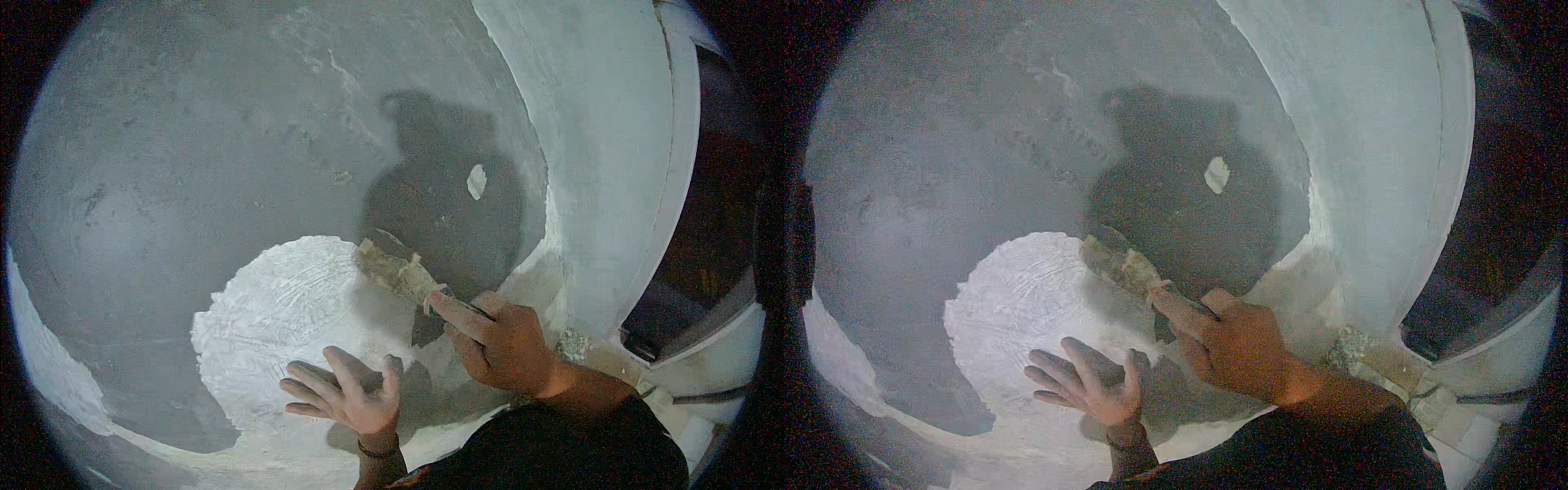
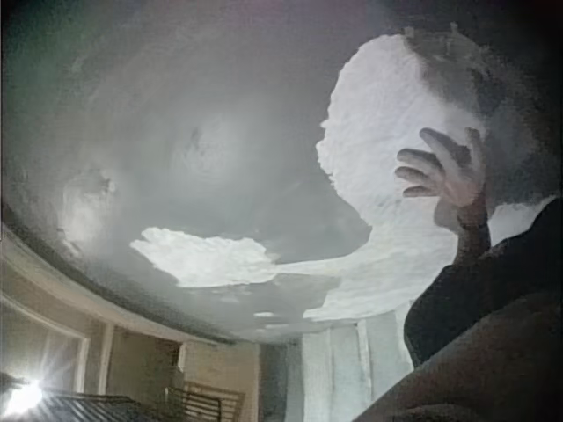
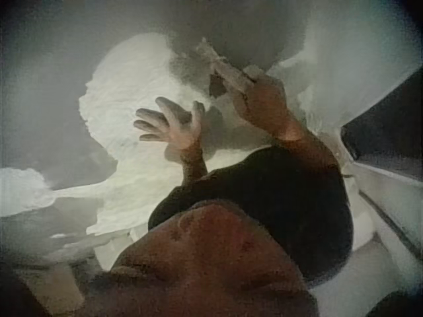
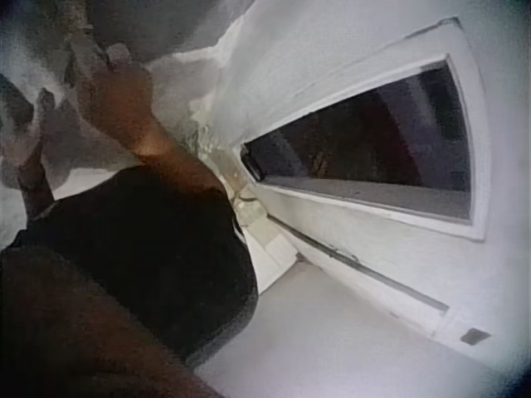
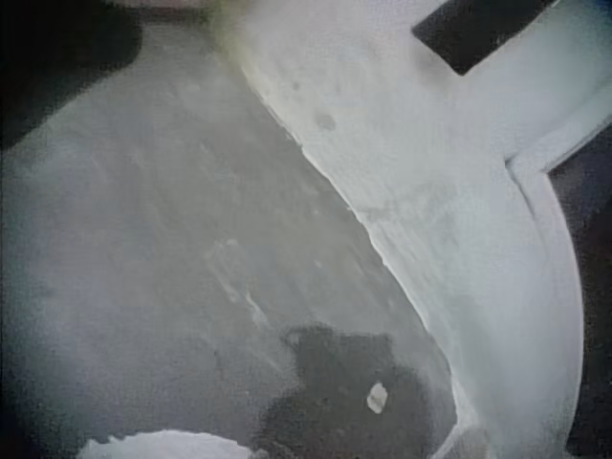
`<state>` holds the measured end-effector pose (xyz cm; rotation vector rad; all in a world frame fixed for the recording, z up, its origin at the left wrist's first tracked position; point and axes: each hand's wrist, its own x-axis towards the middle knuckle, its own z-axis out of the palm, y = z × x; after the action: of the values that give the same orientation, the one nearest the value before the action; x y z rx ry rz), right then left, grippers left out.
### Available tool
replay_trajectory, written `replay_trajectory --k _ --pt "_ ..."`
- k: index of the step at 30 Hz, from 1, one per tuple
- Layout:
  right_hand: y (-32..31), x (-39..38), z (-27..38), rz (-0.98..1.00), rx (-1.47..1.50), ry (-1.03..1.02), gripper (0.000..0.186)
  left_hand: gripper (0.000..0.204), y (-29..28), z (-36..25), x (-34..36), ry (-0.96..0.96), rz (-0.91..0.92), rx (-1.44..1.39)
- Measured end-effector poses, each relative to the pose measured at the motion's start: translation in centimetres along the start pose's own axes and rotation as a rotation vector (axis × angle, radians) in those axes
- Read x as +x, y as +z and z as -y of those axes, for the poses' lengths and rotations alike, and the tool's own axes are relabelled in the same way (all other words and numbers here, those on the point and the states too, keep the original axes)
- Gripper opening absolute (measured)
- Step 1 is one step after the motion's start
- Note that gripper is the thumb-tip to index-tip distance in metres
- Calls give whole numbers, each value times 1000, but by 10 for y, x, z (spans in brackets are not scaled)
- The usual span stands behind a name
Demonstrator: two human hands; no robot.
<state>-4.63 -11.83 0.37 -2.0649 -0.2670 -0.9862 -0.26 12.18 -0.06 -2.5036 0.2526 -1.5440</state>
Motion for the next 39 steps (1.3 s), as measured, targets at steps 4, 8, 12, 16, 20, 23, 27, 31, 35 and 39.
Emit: replay_trajectory --k 4,8,12,16,20,23,27,31,35,39 --pt "-7 6 4 7 118 32 47 87 1 1 -3 -24 55 -6" --pt "-17 7 3 -17 451 127 45 77 2 1 -5 3 17 11" --pt "-45 0 -1 194 801 561 41 66 -5 -3 2 -25 -19 -134" --pt "-64 -5 -2 165 958 687 41 61 -24 -8 34 32 -60 -376" --pt "-73 -8 -7 167 999 702 42 59 -42 -18 90 225 -137 -282" --pt "-80 -13 -12 186 968 745 42 62 -50 -28 130 336 -123 -244" --pt "-86 -24 -17 230 954 755 42 60 -54 -38 163 439 -103 -229" --pt "-87 -36 -26 274 987 856 39 50 -52 -43 174 510 -133 -209" --pt "-82 -47 -34 278 989 830 39 36 -48 -48 174 503 -186 -215" --pt "-77 -53 -42 286 966 829 42 27 -43 -54 172 489 -207 -219"
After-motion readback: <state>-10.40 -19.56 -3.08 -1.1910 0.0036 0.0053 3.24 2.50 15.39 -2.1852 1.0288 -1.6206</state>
